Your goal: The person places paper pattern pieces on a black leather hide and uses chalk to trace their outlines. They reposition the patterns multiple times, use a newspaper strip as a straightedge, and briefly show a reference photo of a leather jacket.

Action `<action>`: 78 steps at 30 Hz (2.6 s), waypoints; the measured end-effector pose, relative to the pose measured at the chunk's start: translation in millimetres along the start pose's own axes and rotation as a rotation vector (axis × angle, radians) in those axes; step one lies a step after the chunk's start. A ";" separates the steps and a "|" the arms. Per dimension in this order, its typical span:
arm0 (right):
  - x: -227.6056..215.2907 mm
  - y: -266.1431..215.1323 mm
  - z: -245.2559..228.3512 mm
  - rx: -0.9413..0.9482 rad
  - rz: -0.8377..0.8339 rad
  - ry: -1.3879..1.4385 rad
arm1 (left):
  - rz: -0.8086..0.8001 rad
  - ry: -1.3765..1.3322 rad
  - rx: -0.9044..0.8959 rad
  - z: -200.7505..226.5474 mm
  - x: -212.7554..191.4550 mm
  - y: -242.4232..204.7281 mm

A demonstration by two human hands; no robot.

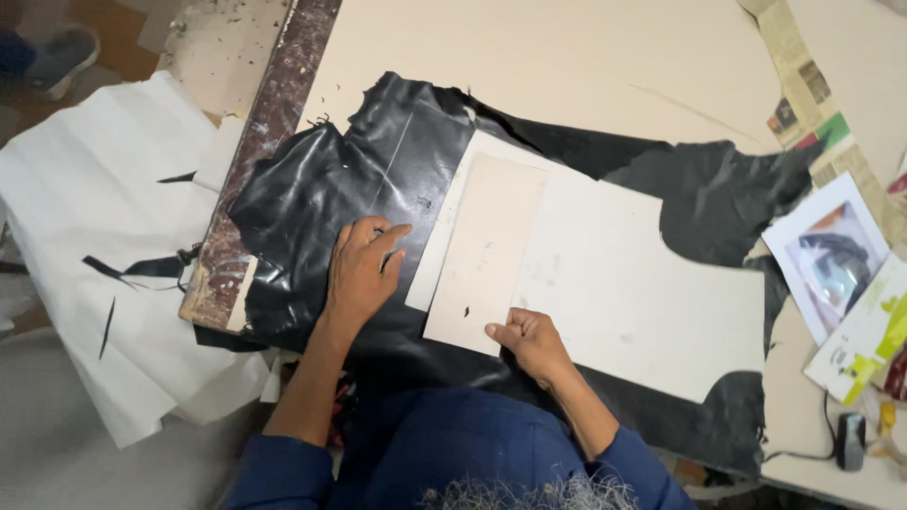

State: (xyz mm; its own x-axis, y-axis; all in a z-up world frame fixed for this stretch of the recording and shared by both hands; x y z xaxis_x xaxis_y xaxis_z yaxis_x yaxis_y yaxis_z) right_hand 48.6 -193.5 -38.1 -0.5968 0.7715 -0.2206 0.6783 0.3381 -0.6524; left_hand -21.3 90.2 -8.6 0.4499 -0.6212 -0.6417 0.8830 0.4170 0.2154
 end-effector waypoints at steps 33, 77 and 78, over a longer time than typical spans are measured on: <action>70.7 9.7 -32.3 -0.059 0.395 0.012 | -0.211 -0.175 0.412 -4.0 -13.3 6.7; 96.3 6.6 -35.3 0.037 0.371 0.053 | -0.432 0.283 0.396 2.2 81.8 58.1; 96.3 6.6 -35.4 0.037 0.369 0.063 | -0.425 0.293 0.397 2.4 81.6 58.2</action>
State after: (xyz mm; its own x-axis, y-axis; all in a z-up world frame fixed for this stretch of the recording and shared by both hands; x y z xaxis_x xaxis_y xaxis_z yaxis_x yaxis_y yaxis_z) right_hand 10.8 -97.9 -38.0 -0.2863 0.8700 -0.4014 0.8262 0.0120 -0.5632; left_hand 67.1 62.3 -46.6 0.0445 -0.4475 -0.8932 0.9835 -0.1375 0.1179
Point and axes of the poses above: each hand's wrist, its own y-axis towards the middle knuckle, its own x-axis out of the palm, z = x × y, the point moved 3 cm from there along y, towards the middle knuckle, and after that the axes turned 2 degrees about z, right-handed, at the moved point
